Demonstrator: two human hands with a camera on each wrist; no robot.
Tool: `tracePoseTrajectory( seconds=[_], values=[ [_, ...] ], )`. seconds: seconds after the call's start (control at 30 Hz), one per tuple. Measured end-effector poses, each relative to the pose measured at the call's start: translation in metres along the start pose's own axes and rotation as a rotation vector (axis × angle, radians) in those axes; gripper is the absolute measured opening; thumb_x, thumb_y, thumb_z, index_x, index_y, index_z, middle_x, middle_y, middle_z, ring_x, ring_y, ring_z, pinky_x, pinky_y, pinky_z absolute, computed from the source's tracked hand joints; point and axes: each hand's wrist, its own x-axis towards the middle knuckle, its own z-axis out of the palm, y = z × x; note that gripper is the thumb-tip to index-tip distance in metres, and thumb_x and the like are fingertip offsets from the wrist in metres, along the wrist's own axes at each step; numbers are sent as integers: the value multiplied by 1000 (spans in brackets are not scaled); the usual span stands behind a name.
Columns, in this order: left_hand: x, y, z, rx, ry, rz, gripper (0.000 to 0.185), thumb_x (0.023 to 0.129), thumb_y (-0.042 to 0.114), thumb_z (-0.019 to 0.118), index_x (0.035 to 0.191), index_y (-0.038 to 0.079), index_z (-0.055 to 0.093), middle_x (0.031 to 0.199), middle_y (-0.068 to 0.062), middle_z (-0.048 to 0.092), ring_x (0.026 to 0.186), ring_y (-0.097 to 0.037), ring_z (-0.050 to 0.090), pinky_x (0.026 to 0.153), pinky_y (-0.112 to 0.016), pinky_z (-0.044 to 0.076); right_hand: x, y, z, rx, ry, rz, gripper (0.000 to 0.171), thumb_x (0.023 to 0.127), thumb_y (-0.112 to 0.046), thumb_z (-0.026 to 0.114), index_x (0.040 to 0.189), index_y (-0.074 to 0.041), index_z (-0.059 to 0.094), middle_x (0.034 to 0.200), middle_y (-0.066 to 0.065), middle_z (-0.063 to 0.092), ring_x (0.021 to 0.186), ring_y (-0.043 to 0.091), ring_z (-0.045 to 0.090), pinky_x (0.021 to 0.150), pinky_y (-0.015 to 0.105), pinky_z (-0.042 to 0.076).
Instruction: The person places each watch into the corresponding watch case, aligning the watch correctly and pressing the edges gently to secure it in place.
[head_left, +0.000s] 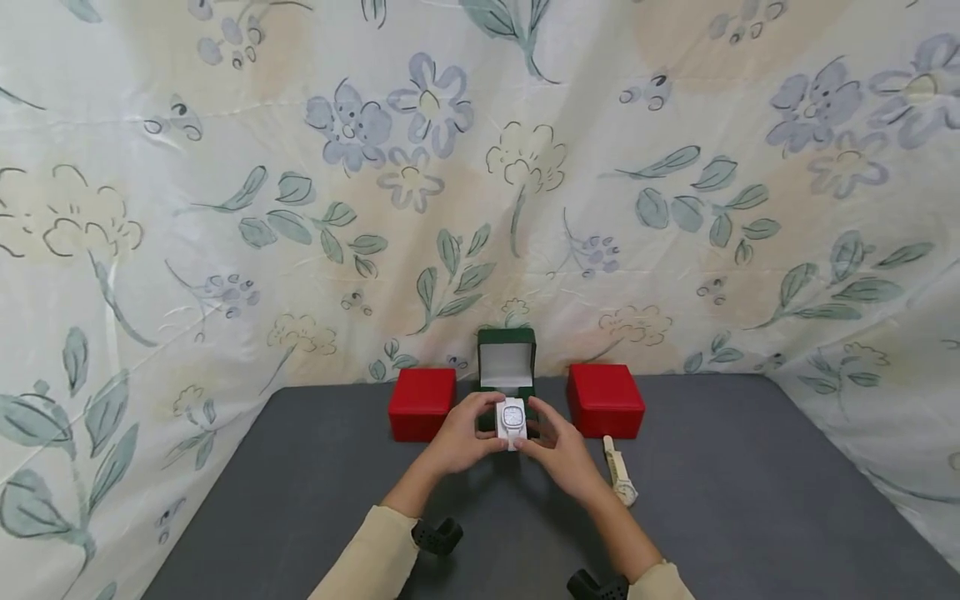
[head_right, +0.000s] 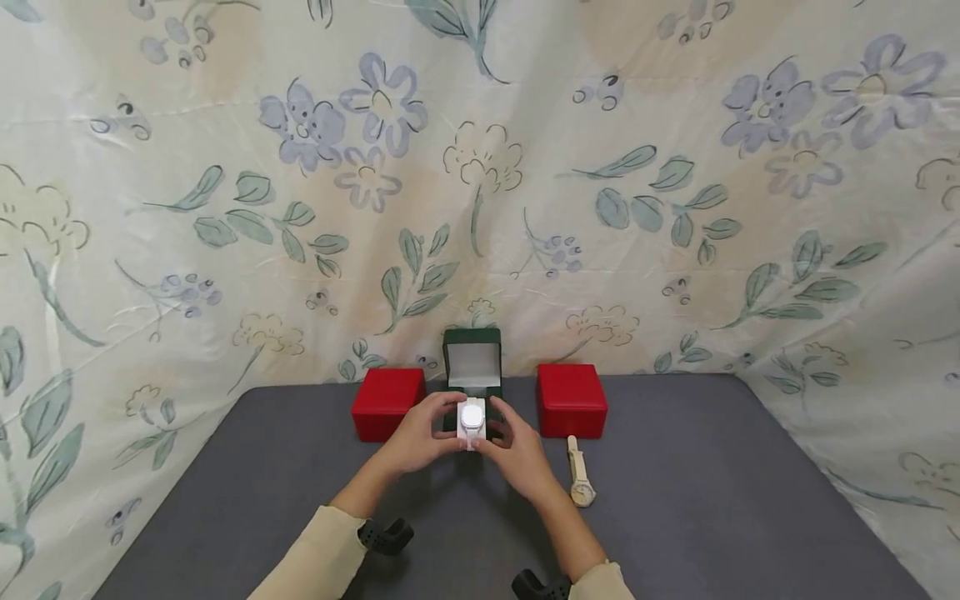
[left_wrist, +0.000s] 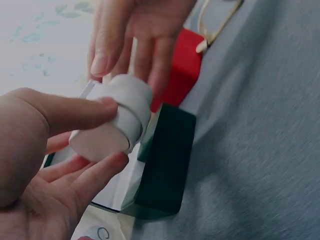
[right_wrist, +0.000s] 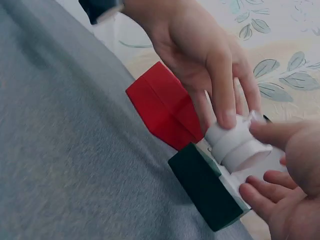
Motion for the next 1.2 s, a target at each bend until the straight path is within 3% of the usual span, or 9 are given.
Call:
tracePoseTrajectory(
  seconds=[0.2, 0.5, 0.9, 1.03, 1.2],
  values=[
    [20, -5, -6, 73, 3, -42, 62, 82, 5, 75, 137, 9, 47, 138, -12, 47, 130, -30, 50, 89, -34, 56, 13, -4, 6, 6, 68, 8, 56, 88, -6, 68, 140, -1, 48, 142, 18, 52, 126, 32, 56, 99, 42, 48],
    [44, -7, -10, 169, -43, -60, 60, 83, 7, 75, 136, 8, 48, 139, -15, 49, 130, -33, 51, 100, -43, 50, 29, -3, 14, -13, 135, -11, 54, 88, 7, 62, 139, 4, 46, 139, 25, 52, 126, 36, 54, 99, 45, 46],
    [55, -9, -13, 285, -118, -125, 59, 80, 13, 78, 133, 5, 55, 135, -16, 54, 123, -30, 56, 100, -42, 49, 39, 6, 18, -62, 162, 2, 55, 86, 9, 63, 138, 8, 46, 133, 27, 56, 119, 36, 59, 96, 45, 49],
    [57, -9, -11, 363, -130, -117, 54, 80, 14, 79, 129, 3, 59, 128, -15, 58, 118, -30, 55, 101, -44, 46, 41, 9, 20, -160, 179, 7, 53, 85, 5, 67, 135, 3, 52, 128, 23, 62, 115, 33, 64, 92, 43, 54],
    [58, -7, -9, 388, -130, -110, 55, 79, 12, 79, 129, 3, 58, 127, -14, 61, 117, -29, 55, 102, -45, 45, 41, 9, 21, -379, 198, 5, 55, 82, -1, 72, 134, -8, 56, 122, 13, 68, 104, 30, 63, 80, 41, 53]
  ],
)
